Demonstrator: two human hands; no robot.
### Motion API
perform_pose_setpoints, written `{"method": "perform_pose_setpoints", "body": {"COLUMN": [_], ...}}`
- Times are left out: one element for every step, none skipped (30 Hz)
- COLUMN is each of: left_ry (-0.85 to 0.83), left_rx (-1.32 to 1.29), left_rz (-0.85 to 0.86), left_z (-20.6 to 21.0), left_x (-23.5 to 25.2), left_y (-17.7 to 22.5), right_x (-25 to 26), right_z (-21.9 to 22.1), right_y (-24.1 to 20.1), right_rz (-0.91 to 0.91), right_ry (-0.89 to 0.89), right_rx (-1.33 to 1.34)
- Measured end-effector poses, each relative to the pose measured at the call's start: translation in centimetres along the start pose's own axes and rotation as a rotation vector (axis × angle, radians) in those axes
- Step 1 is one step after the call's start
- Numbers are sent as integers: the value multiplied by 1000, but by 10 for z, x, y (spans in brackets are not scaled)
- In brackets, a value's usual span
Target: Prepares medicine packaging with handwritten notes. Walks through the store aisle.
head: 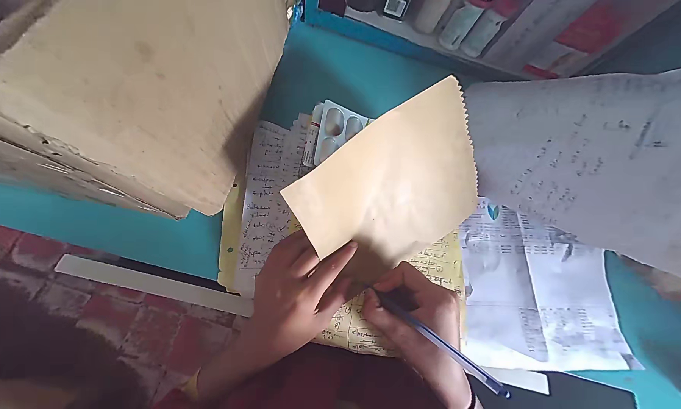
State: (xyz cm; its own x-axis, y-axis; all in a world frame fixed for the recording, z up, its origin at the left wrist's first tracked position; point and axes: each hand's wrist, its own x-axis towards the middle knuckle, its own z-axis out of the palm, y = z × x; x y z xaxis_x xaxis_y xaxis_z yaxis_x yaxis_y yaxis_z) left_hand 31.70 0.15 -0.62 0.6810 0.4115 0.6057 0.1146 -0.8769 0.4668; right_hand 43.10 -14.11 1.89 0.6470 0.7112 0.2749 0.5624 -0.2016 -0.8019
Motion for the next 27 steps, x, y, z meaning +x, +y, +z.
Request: {"method": "perform_pose_setpoints", "body": {"left_ry": [0, 1, 5, 10, 12, 12, 11, 11, 12, 11, 14, 16, 14, 10, 7, 4, 4, 5, 6, 5, 4, 3, 2, 0, -2, -4, -8], "left_rx": [-4, -9, -14, -16, -17, -15, -14, -18, -19, -20, -20, -19, -19, -20, -18, -16, -14, -11, -11, -13, -14, -15, -16, -17, -16, -13, -12], "left_rz": [-2, -3, -4, -5, -5, -6, -5, -5, -2, -1, 0, 1, 2, 0, -1, -3, -3, -6, -9, -10, -8, -6, -3, -3, -5, -6, -8], "left_z": [0, 0, 0, 0, 0, 0, 0, 0, 0, 0, 0, 0, 0, 0, 0, 0, 0, 0, 0, 0, 0, 0, 0, -1, -1, -1, -1], "left_x": [0, -1, 0, 0, 0, -1, -1, -1, -1, 0, 0, 0, 0, 0, -1, -1, 0, 0, 0, 0, 0, 0, 0, 0, -1, -1, -1], "left_y": [0, 0, 0, 0, 0, 0, 0, 1, 1, 0, 0, 0, 0, 0, 0, 0, 0, 0, 0, 0, 0, -1, -1, -1, -1, -1, -1], "right_x": [-1, -1, -1, 0, 0, 0, 0, -1, -1, -1, 0, 0, 0, -1, -1, -2, -2, -2, -2, -2, -2, -2, -1, -1, -2, -2, -2], "right_z": [0, 0, 0, 0, 1, 1, 1, 1, 1, 1, 1, 2, 2, 2, 1, 1, 1, 1, 1, 1, 1, 1, 1, 2, 2, 2, 2], "right_y": [0, 0, 0, 0, 0, 0, 0, 0, 0, 0, 0, 0, 0, -1, -1, -1, 0, 0, 0, 0, 0, 0, 0, 0, 1, 1, 1], "right_rz": [4, 8, 16, 22, 24, 22, 15, 9, 6, 6, 8, 12, 16, 19, 21, 21, 17, 12, 9, 7, 9, 11, 12, 11, 12, 12, 16], "right_ry": [4, 7, 11, 16, 22, 22, 20, 20, 23, 29, 34, 37, 36, 32, 30, 32, 38, 42, 47, 53, 56, 59, 63, 64, 58, 53, 51], "right_rx": [-1, 2, 4, 3, -2, -8, -21, -32, -35, -34, -30, -30, -31, -32, -32, -32, -36, -39, -41, -40, -37, -33, -35, -39, -39, -34, -25]}}
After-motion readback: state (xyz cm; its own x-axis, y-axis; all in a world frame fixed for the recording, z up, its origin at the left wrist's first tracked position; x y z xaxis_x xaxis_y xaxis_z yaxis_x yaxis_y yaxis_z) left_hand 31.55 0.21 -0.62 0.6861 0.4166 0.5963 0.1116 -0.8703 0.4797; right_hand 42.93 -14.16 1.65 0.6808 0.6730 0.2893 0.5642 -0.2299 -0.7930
